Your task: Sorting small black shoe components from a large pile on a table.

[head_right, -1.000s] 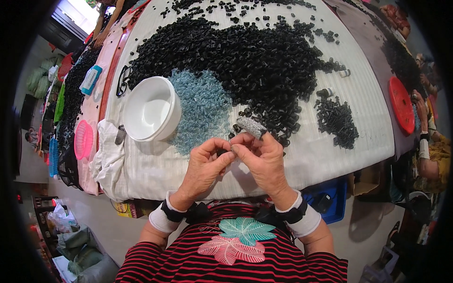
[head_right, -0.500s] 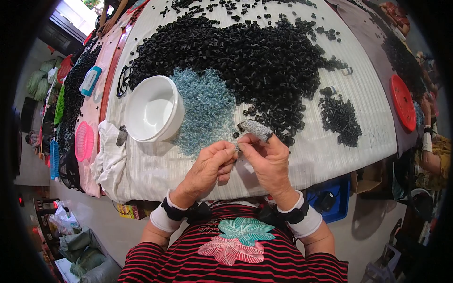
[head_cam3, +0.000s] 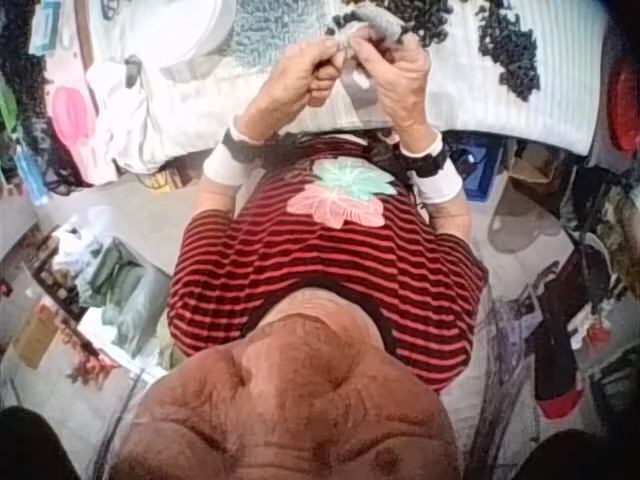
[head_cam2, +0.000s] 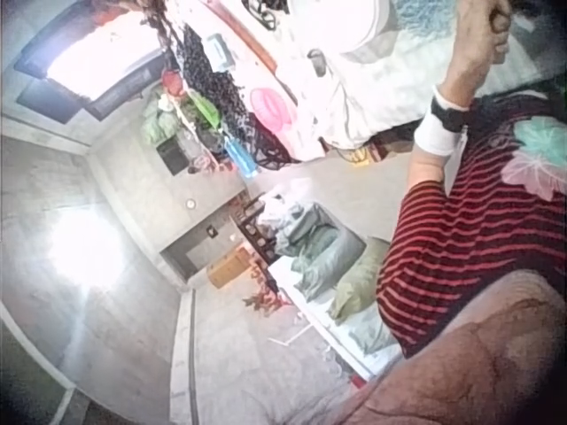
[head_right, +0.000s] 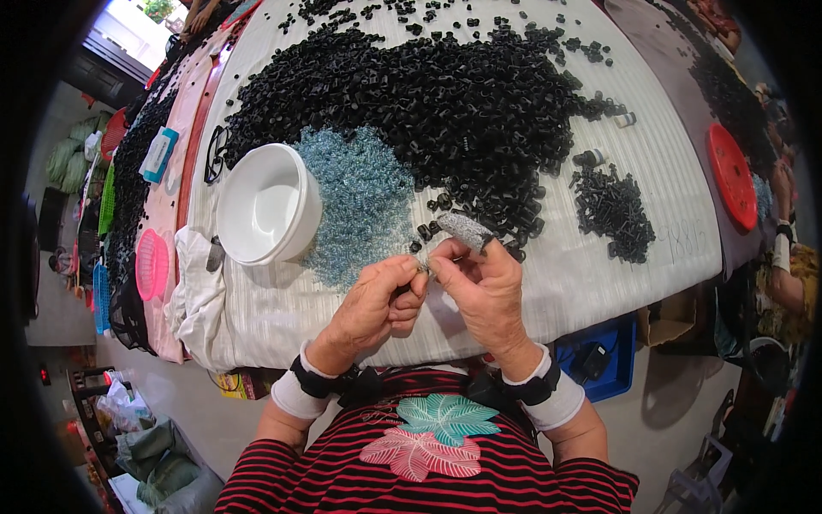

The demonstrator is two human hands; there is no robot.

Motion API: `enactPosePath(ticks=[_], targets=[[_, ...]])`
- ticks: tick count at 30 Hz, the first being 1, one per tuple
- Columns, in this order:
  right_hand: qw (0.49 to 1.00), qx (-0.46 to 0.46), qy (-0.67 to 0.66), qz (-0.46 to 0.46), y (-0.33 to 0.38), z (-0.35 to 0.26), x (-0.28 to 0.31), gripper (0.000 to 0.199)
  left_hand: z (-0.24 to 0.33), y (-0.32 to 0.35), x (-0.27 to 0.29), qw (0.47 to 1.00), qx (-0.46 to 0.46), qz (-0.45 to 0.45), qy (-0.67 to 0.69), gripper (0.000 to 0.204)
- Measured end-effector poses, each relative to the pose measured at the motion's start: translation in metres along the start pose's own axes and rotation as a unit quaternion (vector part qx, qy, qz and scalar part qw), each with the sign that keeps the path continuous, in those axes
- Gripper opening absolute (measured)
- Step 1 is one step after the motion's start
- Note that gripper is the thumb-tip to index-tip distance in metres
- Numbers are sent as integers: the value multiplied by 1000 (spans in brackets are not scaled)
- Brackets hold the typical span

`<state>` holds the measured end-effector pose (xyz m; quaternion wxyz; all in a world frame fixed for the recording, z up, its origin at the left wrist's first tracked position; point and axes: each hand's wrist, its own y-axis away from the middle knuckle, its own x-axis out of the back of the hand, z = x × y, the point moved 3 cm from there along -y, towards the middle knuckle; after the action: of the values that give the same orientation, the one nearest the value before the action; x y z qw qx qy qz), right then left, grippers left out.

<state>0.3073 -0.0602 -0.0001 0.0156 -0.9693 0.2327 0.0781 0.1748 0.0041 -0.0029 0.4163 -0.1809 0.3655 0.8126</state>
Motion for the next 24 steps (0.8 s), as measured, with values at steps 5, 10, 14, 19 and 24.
enactPosePath(ticks=[5, 10, 14, 19, 24], targets=[[994, -48, -90, -28, -3, -3, -4, 15, 3, -3, -2, 960, -130, 62, -241, 27], [993, -95, -40, -63, -5, 2, 0, 15, 8, -1, -6, 868, -223, 105, -432, 25], [992, -84, -73, -61, -5, 2, 3, 17, 14, 3, -14, 799, -243, 133, -534, 14], [990, -84, -71, -86, -1, -3, 9, 21, 14, 8, -17, 684, -338, 104, -638, 6], [996, 9, -31, -83, 5, -9, 7, 28, 15, 8, -18, 712, -335, 73, -613, 5]])
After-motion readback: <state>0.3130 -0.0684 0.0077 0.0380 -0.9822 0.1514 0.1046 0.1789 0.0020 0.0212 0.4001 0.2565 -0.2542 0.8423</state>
